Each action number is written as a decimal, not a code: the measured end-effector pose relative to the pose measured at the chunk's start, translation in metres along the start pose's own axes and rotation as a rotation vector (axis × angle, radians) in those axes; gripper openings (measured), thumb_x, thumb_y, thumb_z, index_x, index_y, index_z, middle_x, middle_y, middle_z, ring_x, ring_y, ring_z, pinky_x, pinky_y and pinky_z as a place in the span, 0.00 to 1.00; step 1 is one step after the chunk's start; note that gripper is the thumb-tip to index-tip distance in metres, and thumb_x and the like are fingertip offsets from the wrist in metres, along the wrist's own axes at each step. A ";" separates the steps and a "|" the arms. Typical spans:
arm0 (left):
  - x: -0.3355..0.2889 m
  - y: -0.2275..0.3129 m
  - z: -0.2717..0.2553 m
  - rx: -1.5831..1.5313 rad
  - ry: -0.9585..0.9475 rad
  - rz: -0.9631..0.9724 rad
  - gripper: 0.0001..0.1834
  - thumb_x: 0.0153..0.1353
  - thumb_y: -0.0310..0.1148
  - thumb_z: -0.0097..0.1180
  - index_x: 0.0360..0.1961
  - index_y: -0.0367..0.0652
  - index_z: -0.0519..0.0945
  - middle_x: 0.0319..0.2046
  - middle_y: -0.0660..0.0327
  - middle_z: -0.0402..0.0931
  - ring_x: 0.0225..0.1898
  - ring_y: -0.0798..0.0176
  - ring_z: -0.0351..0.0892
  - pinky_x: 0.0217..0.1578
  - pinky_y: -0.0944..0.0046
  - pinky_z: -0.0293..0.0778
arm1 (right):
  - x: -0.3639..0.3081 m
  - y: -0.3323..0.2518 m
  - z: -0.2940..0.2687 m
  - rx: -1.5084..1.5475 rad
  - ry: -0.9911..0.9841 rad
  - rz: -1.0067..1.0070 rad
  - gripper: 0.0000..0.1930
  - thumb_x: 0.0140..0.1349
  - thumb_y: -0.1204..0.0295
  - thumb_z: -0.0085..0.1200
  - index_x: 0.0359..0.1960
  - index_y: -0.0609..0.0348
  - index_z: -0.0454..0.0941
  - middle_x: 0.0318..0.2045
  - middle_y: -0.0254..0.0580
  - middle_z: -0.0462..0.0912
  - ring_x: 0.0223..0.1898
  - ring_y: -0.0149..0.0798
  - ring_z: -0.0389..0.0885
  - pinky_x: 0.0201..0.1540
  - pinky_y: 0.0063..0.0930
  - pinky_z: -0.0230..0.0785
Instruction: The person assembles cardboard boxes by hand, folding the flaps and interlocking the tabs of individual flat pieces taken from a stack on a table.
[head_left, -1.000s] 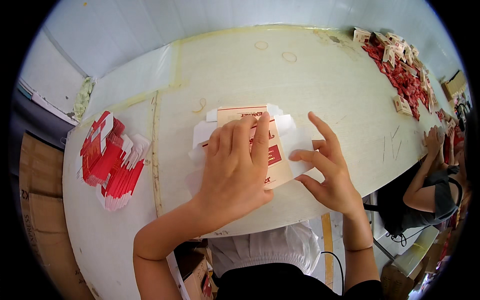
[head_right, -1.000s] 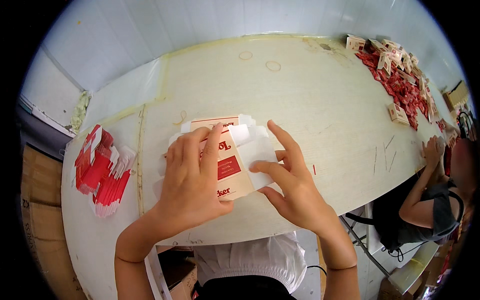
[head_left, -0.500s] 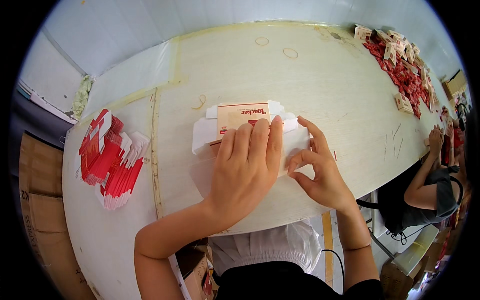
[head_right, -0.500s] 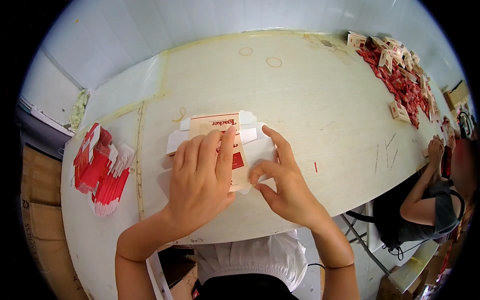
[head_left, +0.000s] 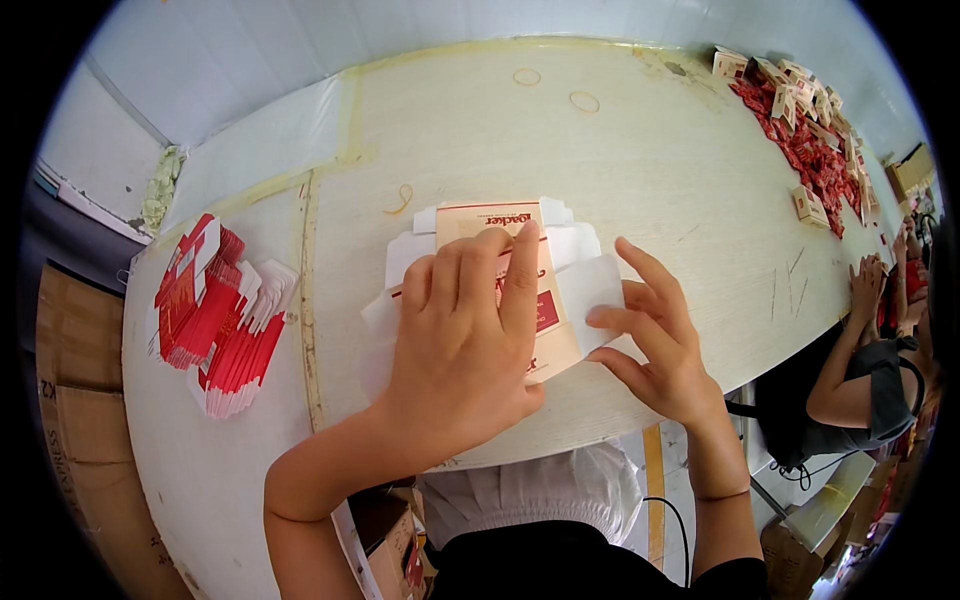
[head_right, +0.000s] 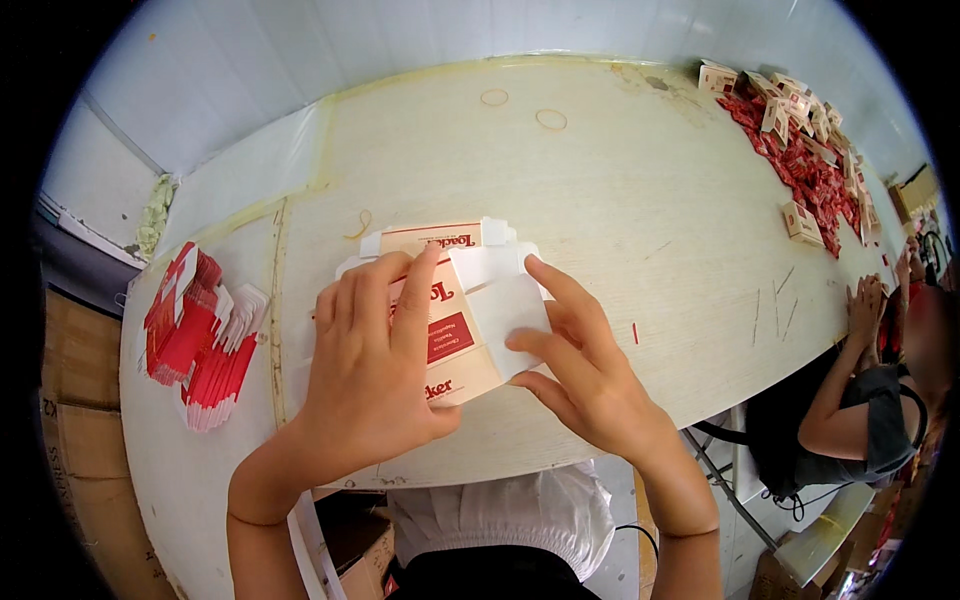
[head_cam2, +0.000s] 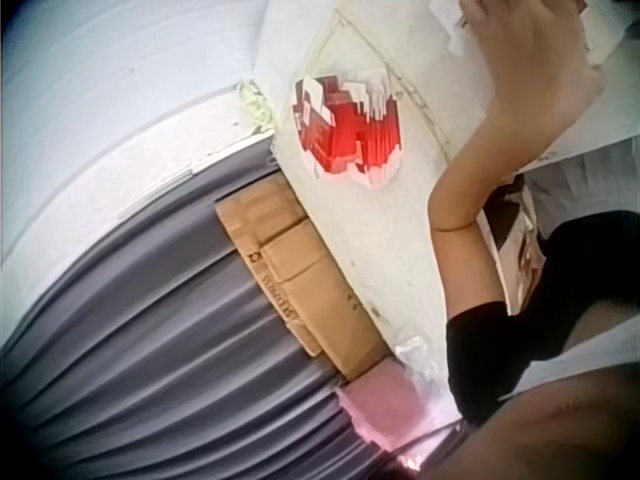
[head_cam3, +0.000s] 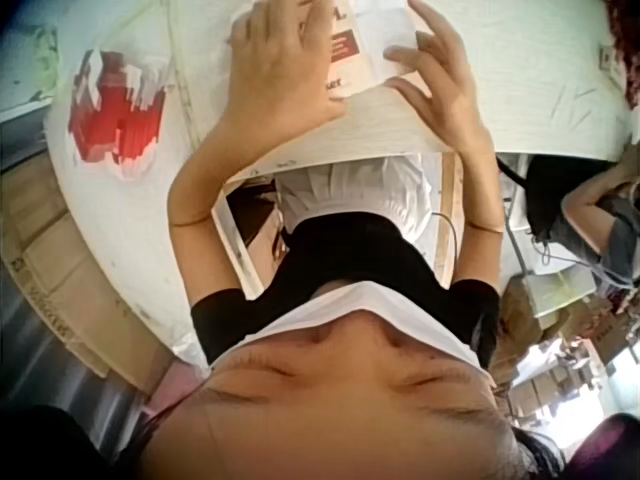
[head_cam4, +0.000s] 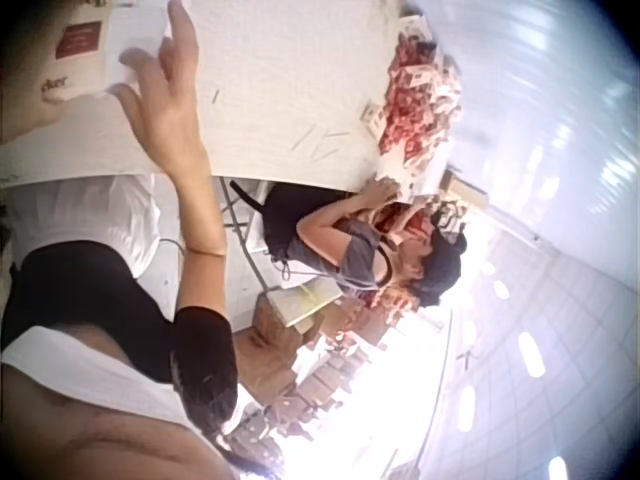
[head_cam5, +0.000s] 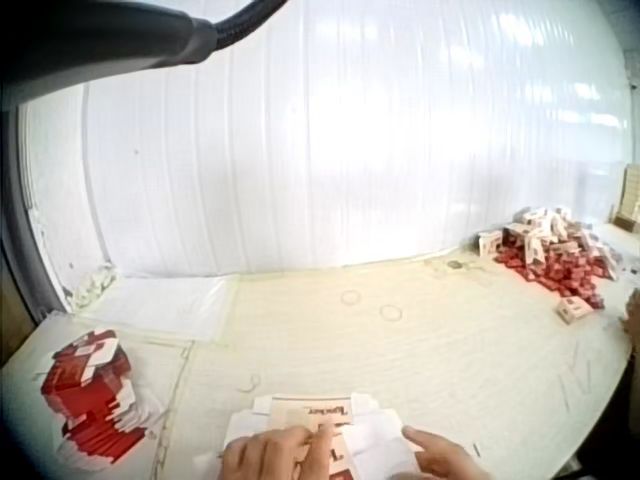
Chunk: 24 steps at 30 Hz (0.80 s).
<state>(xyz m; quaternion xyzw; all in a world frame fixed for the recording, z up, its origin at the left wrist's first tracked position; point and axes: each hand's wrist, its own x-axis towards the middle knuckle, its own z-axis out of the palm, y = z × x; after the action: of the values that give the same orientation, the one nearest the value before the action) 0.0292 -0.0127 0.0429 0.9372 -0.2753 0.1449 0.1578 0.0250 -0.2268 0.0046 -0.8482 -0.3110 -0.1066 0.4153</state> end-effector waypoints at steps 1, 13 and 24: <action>-0.001 0.002 0.002 0.044 0.013 0.020 0.53 0.28 0.33 0.69 0.62 0.33 0.61 0.51 0.52 0.61 0.51 0.51 0.64 0.52 0.49 0.57 | 0.001 -0.002 -0.001 -0.006 -0.026 0.026 0.18 0.45 0.81 0.66 0.38 0.64 0.74 0.66 0.57 0.54 0.49 0.51 0.75 0.48 0.38 0.74; -0.004 0.004 0.023 0.322 0.175 0.178 0.31 0.43 0.28 0.61 0.54 0.36 0.73 0.42 0.57 0.70 0.42 0.58 0.71 0.44 0.59 0.67 | 0.005 -0.002 -0.013 0.196 -0.252 0.216 0.14 0.46 0.84 0.63 0.30 0.54 0.71 0.66 0.50 0.54 0.55 0.49 0.68 0.52 0.37 0.67; -0.003 0.019 0.009 -0.099 0.070 0.098 0.38 0.34 0.32 0.70 0.54 0.50 0.73 0.43 0.60 0.64 0.44 0.56 0.66 0.39 0.57 0.60 | -0.003 -0.006 0.032 0.825 0.311 0.137 0.48 0.54 0.77 0.58 0.70 0.58 0.37 0.61 0.50 0.64 0.59 0.39 0.66 0.61 0.36 0.60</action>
<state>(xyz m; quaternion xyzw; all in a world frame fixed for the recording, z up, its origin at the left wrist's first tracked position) 0.0178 -0.0298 0.0377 0.9080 -0.3220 0.1714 0.2061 0.0169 -0.2007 -0.0129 -0.6039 -0.2046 -0.0722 0.7670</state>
